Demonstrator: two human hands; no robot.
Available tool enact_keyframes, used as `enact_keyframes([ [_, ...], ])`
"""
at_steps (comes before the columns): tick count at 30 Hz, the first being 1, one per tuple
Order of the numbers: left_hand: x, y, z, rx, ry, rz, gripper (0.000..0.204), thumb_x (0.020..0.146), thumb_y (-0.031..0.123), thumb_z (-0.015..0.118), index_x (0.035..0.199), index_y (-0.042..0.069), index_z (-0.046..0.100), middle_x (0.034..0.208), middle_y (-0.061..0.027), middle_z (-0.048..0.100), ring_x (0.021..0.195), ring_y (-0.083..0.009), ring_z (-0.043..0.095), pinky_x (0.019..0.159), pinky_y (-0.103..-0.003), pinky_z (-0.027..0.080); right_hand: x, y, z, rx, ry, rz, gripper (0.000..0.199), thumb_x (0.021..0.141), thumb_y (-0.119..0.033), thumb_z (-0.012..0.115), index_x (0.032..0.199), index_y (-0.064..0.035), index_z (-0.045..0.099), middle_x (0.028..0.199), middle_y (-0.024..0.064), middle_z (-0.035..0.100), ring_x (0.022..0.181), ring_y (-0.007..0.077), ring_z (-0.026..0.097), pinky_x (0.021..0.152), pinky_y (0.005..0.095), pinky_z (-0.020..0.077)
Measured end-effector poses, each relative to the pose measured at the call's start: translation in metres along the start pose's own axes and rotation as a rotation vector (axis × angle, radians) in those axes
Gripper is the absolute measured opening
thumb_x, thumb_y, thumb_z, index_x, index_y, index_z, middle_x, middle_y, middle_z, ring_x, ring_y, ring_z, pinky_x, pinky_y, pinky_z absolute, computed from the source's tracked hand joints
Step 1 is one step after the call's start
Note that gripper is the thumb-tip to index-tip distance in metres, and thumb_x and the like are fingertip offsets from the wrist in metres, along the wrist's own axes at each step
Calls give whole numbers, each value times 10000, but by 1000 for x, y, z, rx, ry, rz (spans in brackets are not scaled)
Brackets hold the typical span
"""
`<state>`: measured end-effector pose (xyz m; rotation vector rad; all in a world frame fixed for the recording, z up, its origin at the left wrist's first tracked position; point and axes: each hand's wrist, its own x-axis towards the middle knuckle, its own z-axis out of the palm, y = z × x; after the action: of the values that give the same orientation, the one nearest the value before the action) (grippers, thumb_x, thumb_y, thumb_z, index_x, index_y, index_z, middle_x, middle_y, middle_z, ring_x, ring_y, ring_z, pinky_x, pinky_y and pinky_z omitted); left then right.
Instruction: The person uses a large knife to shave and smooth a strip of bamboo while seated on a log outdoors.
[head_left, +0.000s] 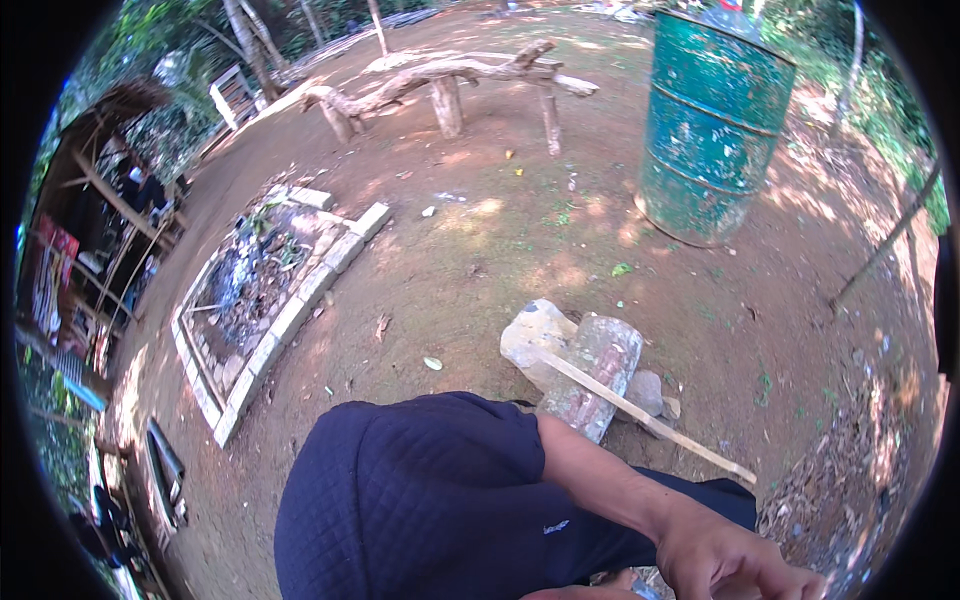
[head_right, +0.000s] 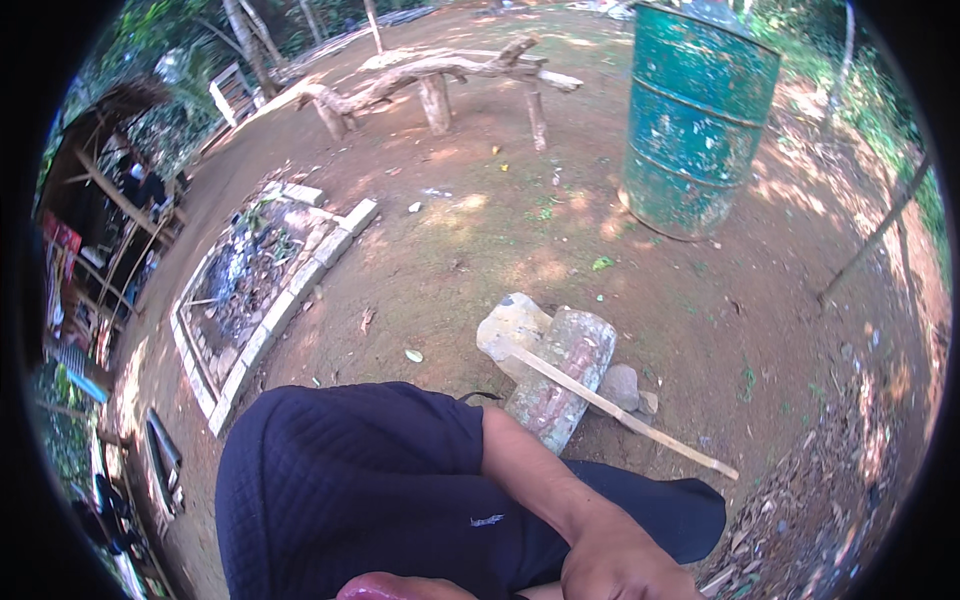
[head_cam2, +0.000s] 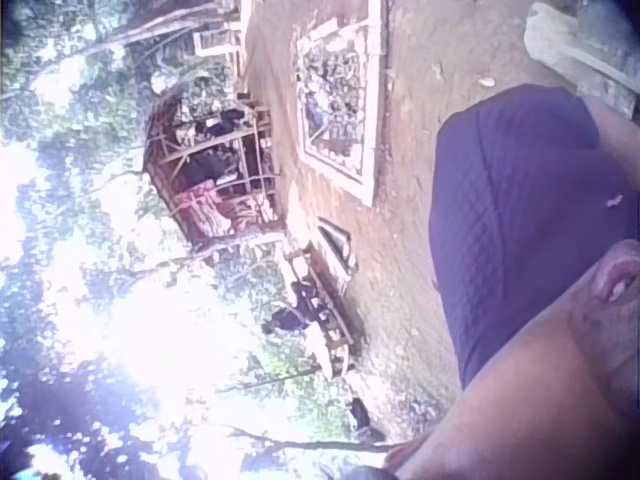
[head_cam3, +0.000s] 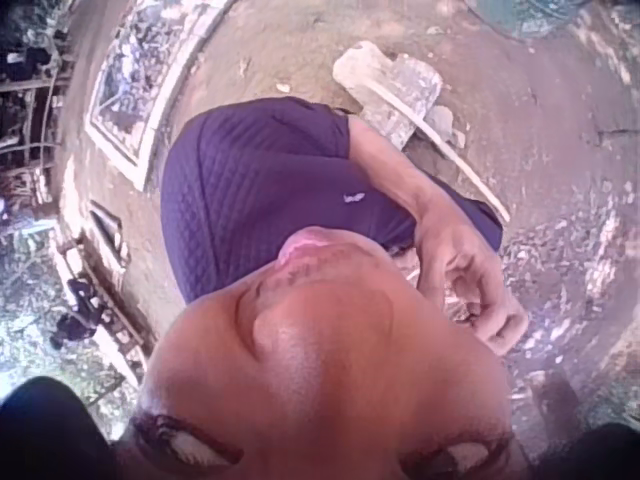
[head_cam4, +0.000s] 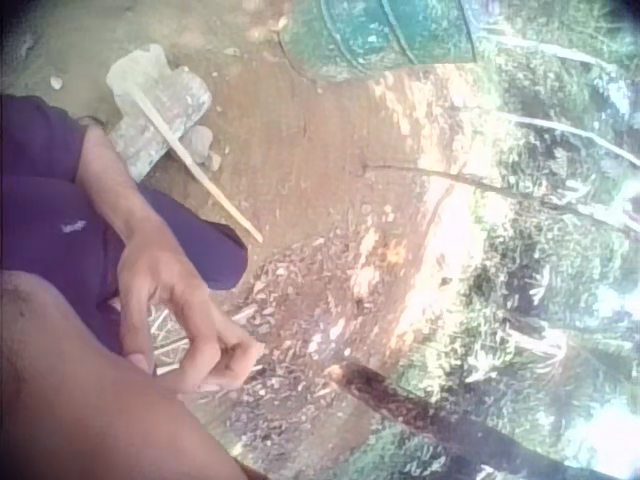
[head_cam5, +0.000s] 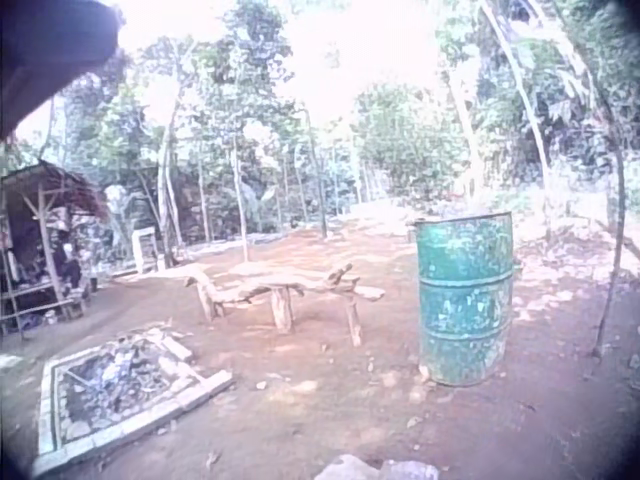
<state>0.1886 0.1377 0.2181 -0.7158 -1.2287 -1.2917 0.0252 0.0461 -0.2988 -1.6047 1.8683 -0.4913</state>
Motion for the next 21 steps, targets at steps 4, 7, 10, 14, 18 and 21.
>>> enact_keyframes([
  [4,0,28,2,118,6,24,426,888,292,737,1140,-12,577,1192,-128,458,1128,-229,455,893,-356,402,10,-31,12,-20,-77,-57,330,858,-256,622,1083,-15,629,945,180,696,896,334,663,780,445,509],
  [7,0,47,5,215,30,27,427,883,293,742,1138,-9,581,1191,-126,458,1124,-227,456,879,-347,408,9,-49,22,-48,-137,-84,346,854,-257,627,1098,-12,626,954,184,696,909,336,663,791,444,508],
  [10,6,63,6,306,41,8,428,879,294,748,1136,-7,585,1190,-125,457,1120,-224,457,864,-338,414,13,-66,30,-69,-173,-113,362,851,-258,633,1113,-9,622,963,189,695,923,338,662,803,443,507],
  [14,10,78,14,372,47,-2,429,873,295,756,1134,-3,591,1189,-122,457,1115,-221,458,846,-327,422,20,-76,32,-90,-195,-125,385,846,-260,640,1133,-5,617,975,196,695,940,341,661,818,442,506],
  [18,6,67,14,318,46,39,423,866,299,762,1110,-8,604,1178,-122,460,1102,-220,455,829,-329,422,23,-77,30,-85,-208,-114,408,841,-262,647,1153,-1,612,987,202,694,958,344,660,833,441,505],
  [21,3,54,2,393,-69,122,425,866,308,762,1103,-11,611,1169,-120,462,1101,-220,453,839,-336,414,19,-72,29,-78,-219,-97,426,838,-263,652,1168,2,608,996,207,694,972,346,660,844,441,504],
])
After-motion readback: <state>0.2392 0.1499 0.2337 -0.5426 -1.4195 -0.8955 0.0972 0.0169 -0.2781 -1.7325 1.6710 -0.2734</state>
